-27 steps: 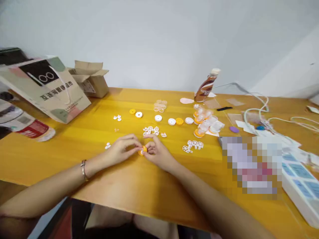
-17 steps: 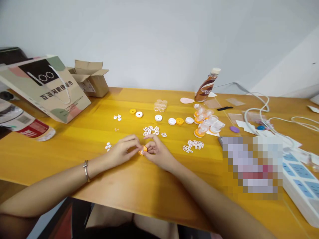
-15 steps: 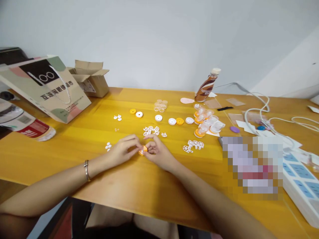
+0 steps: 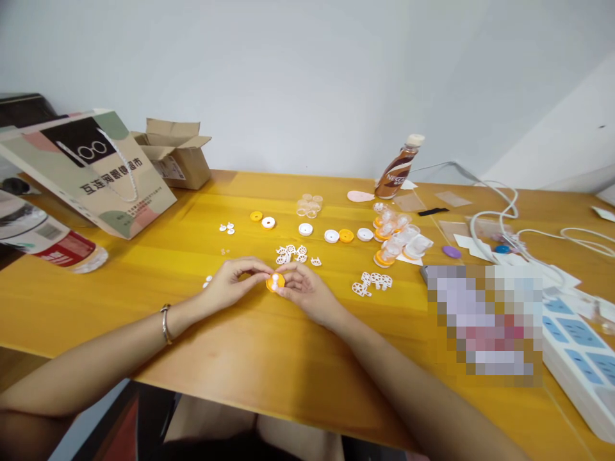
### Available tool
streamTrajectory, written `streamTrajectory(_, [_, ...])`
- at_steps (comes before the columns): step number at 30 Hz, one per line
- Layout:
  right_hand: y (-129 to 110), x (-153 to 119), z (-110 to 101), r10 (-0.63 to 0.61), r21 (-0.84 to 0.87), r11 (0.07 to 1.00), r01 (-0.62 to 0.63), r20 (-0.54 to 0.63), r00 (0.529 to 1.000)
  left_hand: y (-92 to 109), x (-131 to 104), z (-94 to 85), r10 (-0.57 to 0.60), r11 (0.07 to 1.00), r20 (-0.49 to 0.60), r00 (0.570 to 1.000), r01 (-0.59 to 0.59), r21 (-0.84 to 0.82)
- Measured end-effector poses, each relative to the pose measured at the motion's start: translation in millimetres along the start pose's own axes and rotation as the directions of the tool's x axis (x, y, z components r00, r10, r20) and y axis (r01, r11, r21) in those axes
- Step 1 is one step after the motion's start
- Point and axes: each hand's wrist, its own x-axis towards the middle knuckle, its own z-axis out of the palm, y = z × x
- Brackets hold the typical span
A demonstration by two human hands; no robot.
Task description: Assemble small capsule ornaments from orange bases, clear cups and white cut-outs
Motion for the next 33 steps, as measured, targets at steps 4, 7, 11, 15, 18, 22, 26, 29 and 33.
streamTrajectory(4, [-0.5, -0.4, -0.5, -0.023, 0.011, 1.000, 0.023, -0.005, 1.000, -0.4, -1.7, 0.7, 0.034, 0.999, -0.044, 0.998, -0.034, 0.013])
streamTrajectory(7, [-0.2, 0.0, -0.8, -0.027, 0.018, 0.999, 0.027, -0.006, 1.000, -0.2, -3.0, 0.4, 0.095, 0.994, -0.044, 0.995, -0.092, 0.052])
streamTrajectory(11, [2.0, 1.3, -1.3, -0.013, 0.025, 1.000, 0.013, -0.012, 1.000, 2.6, -3.7, -1.3, 0.186, 0.974, -0.041, 0.982, -0.179, 0.138])
streamTrajectory(15, [4.7, 2.5, -1.9, 0.002, 0.063, 0.998, -0.002, -0.012, 1.000, 6.0, -4.2, -1.1, 0.262, 0.937, 0.026, 0.965, -0.260, 0.232])
streamTrajectory(18, [5.7, 3.2, -2.1, 0.005, 0.079, 0.997, -0.003, -0.022, 1.000, 5.8, -4.7, 0.2, 0.268, 0.922, 0.061, 0.962, -0.274, 0.274])
streamTrajectory(22, [4.5, 3.3, -1.7, 0.011, 0.085, 0.996, -0.007, -0.043, 0.999, 4.5, -5.6, 1.4, 0.244, 0.930, 0.051, 0.969, -0.248, 0.271])
streamTrajectory(26, [2.5, 2.6, -1.4, 0.009, 0.075, 0.997, -0.004, -0.055, 0.998, 7.1, -5.7, 1.4, 0.234, 0.942, 0.046, 0.971, -0.238, 0.235])
streamTrajectory(29, [1.8, 2.3, -1.9, 0.004, 0.069, 0.998, 0.000, -0.053, 0.999, 9.1, -3.4, -0.8, 0.210, 0.959, 0.009, 0.978, -0.207, 0.193])
streamTrajectory(33, [2.3, 2.5, -3.7, 0.000, 0.044, 0.999, 0.003, -0.078, 0.997, 3.4, 2.8, -6.6, 0.152, 0.978, -0.088, 0.985, -0.136, 0.161])
